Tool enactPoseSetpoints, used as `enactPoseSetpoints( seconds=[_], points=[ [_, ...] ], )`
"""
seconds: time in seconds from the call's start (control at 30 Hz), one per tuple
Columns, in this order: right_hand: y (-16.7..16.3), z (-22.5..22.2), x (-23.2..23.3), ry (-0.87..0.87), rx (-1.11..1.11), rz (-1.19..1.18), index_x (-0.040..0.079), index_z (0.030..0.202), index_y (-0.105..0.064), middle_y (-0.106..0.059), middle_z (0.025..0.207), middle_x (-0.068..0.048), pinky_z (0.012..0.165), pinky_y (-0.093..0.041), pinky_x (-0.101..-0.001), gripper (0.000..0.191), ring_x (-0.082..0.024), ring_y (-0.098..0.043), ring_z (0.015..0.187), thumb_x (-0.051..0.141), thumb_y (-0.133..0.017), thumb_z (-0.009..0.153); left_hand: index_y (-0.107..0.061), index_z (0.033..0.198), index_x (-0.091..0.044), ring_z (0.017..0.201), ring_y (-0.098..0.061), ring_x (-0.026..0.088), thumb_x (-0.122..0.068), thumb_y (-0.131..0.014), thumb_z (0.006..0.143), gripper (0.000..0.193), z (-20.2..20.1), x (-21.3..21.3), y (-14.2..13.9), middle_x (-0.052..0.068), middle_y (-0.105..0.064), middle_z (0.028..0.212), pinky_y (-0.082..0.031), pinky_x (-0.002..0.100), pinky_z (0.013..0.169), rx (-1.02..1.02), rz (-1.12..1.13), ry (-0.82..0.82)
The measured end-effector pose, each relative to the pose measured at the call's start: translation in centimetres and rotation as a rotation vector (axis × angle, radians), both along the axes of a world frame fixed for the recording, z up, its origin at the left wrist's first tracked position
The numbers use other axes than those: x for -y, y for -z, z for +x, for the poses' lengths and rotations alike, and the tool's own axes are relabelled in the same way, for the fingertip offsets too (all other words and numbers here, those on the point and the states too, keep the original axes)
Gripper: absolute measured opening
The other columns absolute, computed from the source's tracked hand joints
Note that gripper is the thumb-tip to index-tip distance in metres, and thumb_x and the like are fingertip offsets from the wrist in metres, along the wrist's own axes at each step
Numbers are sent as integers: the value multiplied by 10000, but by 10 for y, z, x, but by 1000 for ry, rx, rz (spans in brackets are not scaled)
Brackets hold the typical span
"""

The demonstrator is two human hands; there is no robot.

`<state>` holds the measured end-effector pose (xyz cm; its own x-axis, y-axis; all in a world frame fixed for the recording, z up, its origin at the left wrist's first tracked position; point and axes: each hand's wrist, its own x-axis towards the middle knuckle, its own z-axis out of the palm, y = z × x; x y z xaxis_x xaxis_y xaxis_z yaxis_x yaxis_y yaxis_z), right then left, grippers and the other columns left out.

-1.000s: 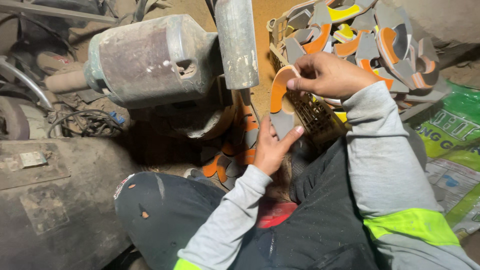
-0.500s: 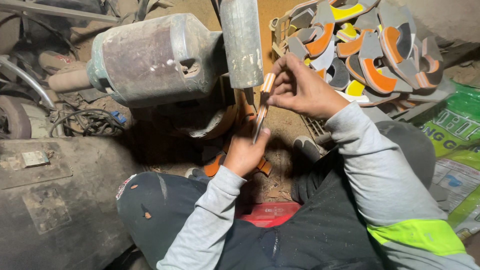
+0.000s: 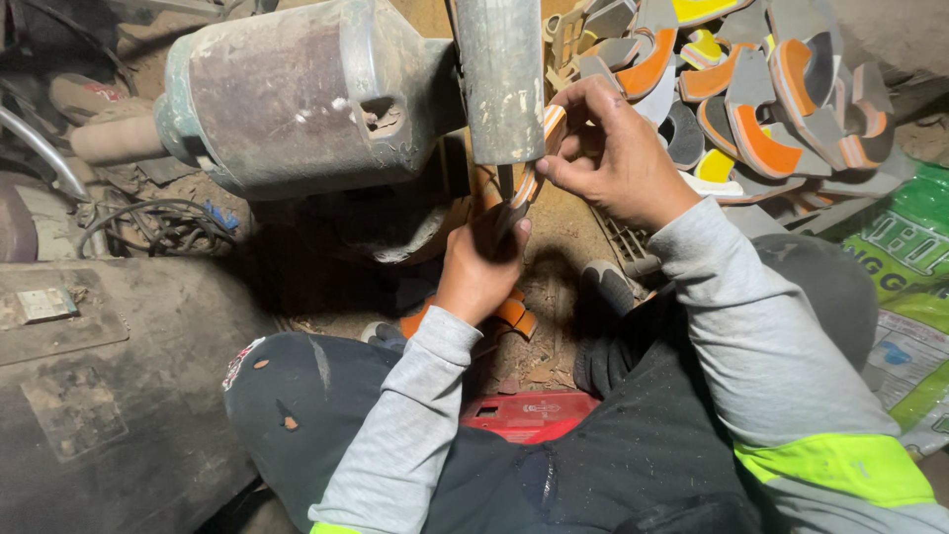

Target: The person sits on the floor and uses a bench grinder to smooth the edges of curved orange and gray shoe sole pieces. They handle the pieces one at a time, pressing them against the rotating wheel and rotating them to grind different edges.

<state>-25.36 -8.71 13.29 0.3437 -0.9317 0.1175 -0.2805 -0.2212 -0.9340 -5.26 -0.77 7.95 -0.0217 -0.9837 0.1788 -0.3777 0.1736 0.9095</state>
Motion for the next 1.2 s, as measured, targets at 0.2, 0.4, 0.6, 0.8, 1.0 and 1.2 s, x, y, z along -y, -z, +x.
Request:
enactPoseSetpoints(
  seconds=[0.2,0.4,0.6,0.8,1.0,1.2],
  points=[
    [0,2,0,5,-5,-8,16,1293,-504,-648,1076,-29,754,-606,-208,483,-54,-669,920,68,-803,918,-720,989,-16,791,-765,339,-198,-728,948,186,1,1,-3,197,-739,845,-584,388,734,2,-15,4],
    [0,4,0,-12,54,16,12,1290,-497,-656,1090,-30,784,-611,-203,455,-53,-684,948,60,-786,942,-717,969,-3,787,-765,340,-188,-726,949,186,2,1,-6,197,-739,845,-583,390,727,-7,8,8],
    [1,6,-1,2,13,-22,5,1281,-497,-665,1091,-42,753,-596,-218,452,-67,-690,928,60,-793,945,-708,969,4,776,-762,341,-181,-731,943,188,4,2,-4,196,-737,840,-580,396,718,-11,-27,15],
    [5,8,-1,-4,39,-22,10,1285,-493,-648,1140,-46,769,-608,-218,449,-66,-681,933,59,-786,949,-714,945,7,752,-732,384,-182,-751,938,192,9,2,0,206,-722,813,-564,424,698,46,-24,24],
    [10,12,-3,6,62,0,21,1271,-482,-624,1122,-28,779,-608,-213,450,-50,-649,921,52,-778,933,-705,965,10,828,-722,411,-168,-766,920,194,16,1,7,222,-728,875,-563,454,729,100,-75,22],
    [14,15,-8,21,40,0,19,1275,-472,-603,1091,-35,782,-615,-225,449,-54,-629,918,72,-786,958,-672,1016,37,921,-715,429,-127,-749,895,218,25,2,12,249,-731,966,-563,461,791,122,-76,54]
  ],
)
